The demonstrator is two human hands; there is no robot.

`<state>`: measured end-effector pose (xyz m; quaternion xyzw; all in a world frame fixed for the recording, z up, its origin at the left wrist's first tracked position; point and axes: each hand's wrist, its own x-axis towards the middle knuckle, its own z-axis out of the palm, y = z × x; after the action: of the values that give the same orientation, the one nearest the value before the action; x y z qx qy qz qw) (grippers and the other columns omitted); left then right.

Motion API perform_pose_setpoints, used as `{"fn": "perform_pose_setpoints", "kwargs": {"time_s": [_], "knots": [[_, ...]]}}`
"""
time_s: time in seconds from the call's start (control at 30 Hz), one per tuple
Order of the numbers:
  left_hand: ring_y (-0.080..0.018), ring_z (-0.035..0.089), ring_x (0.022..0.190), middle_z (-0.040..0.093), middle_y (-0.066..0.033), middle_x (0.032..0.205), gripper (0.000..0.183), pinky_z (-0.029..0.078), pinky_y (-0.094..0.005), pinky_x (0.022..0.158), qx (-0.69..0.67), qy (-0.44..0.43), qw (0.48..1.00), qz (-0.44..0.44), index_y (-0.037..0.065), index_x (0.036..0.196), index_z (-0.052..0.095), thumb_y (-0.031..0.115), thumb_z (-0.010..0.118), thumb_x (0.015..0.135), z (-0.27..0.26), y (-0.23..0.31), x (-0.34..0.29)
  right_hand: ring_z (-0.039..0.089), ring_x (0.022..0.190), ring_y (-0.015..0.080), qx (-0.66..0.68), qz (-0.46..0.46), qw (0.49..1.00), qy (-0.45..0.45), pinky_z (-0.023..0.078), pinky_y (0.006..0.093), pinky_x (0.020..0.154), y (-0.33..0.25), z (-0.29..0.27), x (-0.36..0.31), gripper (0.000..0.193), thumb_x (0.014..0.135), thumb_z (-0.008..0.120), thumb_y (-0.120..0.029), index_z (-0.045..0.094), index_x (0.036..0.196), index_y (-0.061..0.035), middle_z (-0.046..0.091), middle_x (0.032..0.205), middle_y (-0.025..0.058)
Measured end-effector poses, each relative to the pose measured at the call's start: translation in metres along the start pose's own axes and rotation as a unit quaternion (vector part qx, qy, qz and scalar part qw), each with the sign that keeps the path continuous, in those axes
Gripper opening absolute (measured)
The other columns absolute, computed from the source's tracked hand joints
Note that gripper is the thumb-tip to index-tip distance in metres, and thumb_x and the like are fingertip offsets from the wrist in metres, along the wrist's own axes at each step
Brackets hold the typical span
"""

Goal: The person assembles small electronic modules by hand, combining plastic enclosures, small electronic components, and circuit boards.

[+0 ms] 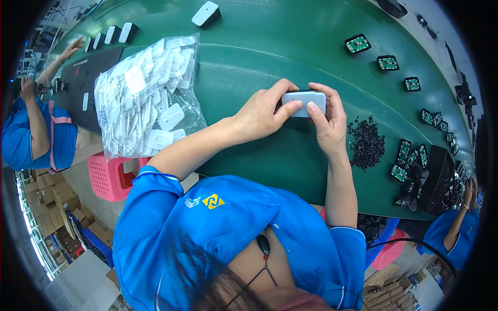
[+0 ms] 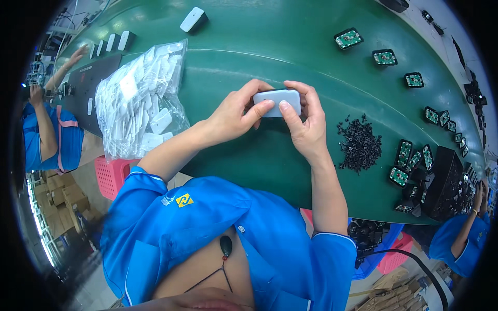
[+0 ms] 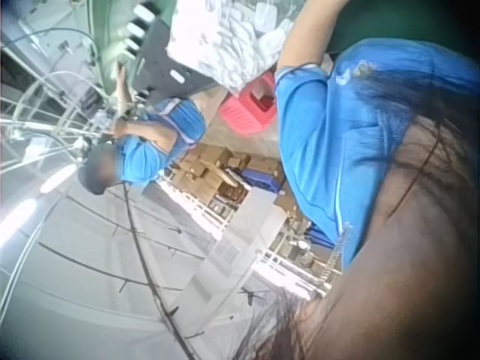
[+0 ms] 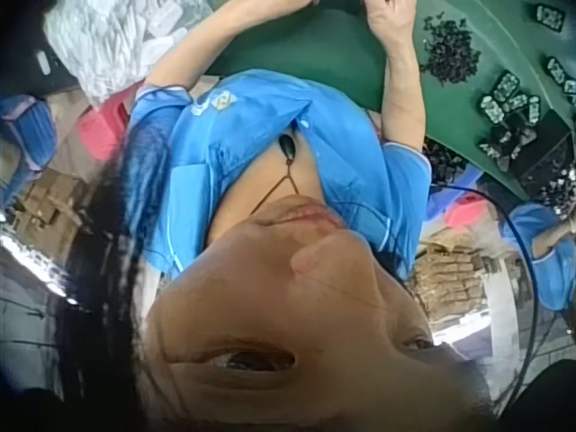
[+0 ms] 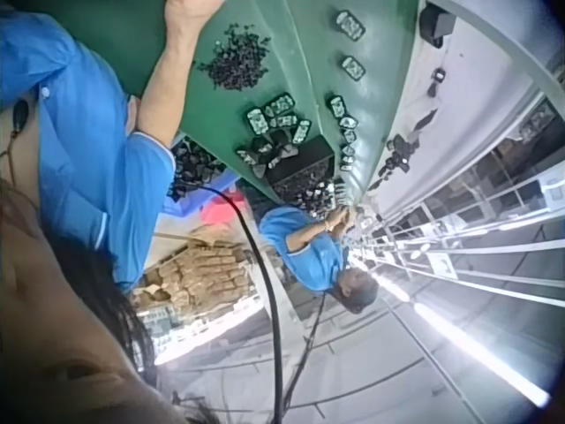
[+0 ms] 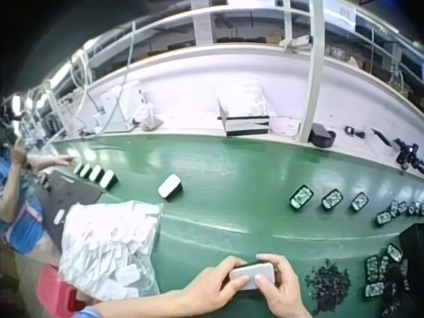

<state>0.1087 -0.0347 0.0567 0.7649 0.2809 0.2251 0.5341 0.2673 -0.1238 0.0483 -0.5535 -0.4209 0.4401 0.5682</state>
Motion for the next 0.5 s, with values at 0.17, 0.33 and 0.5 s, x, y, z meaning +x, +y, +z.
{"fn": "perform_pose_setpoints", "kwargs": {"time_s": [0.17, 0.33, 0.5], "knots": [[-0.0146, 0.057, 0.049, 0.062, -0.0097, 0.069, 0.025, 0.046, -0.0301, 0.047, -0.08, -0.003, 0.994, -0.07, -0.002, 0.104, 0.05, 0.021, 0.054, 0.094, -0.008, -0.013, 0.041, 0.059, 0.095, 0.0154, 0.069, -0.019, 0.997, 0.029, 0.048, 0.0255, 0.076, 0.009, -0.003, 0.007, 0.057, 0.095, 0.057, -0.026, 0.031, 0.139, -0.0017, 0.057, 0.116, 0.0143], [-0.015, 0.059, 0.048, 0.066, -0.013, 0.073, 0.033, 0.046, -0.029, 0.042, -0.001, 0.082, 0.992, -0.092, -0.007, 0.104, 0.045, 0.024, 0.053, 0.095, -0.044, -0.047, 0.141, 0.061, 0.083, 0.0136, 0.059, -0.054, 0.98, 0.184, 0.05, 0.0242, 0.07, 0.002, -0.04, 0.004, 0.042, 0.098, 0.05, -0.028, 0.044, 0.128, 0.0009, 0.062, 0.111, 0.0165], [-0.0181, 0.059, 0.051, 0.067, -0.0164, 0.077, 0.034, 0.047, -0.0302, 0.042, 0.045, 0.093, 0.976, -0.193, -0.002, 0.105, 0.045, 0.03, 0.047, 0.097, -0.115, -0.121, 0.206, 0.058, 0.078, 0.01, -0.072, -0.092, 0.934, 0.338, 0.046, 0.0212, 0.067, -0.024, -0.082, -0.013, 0.025, 0.095, 0.056, -0.02, 0.06, 0.111, -0.0001, 0.065, 0.097, 0.0093]]}}
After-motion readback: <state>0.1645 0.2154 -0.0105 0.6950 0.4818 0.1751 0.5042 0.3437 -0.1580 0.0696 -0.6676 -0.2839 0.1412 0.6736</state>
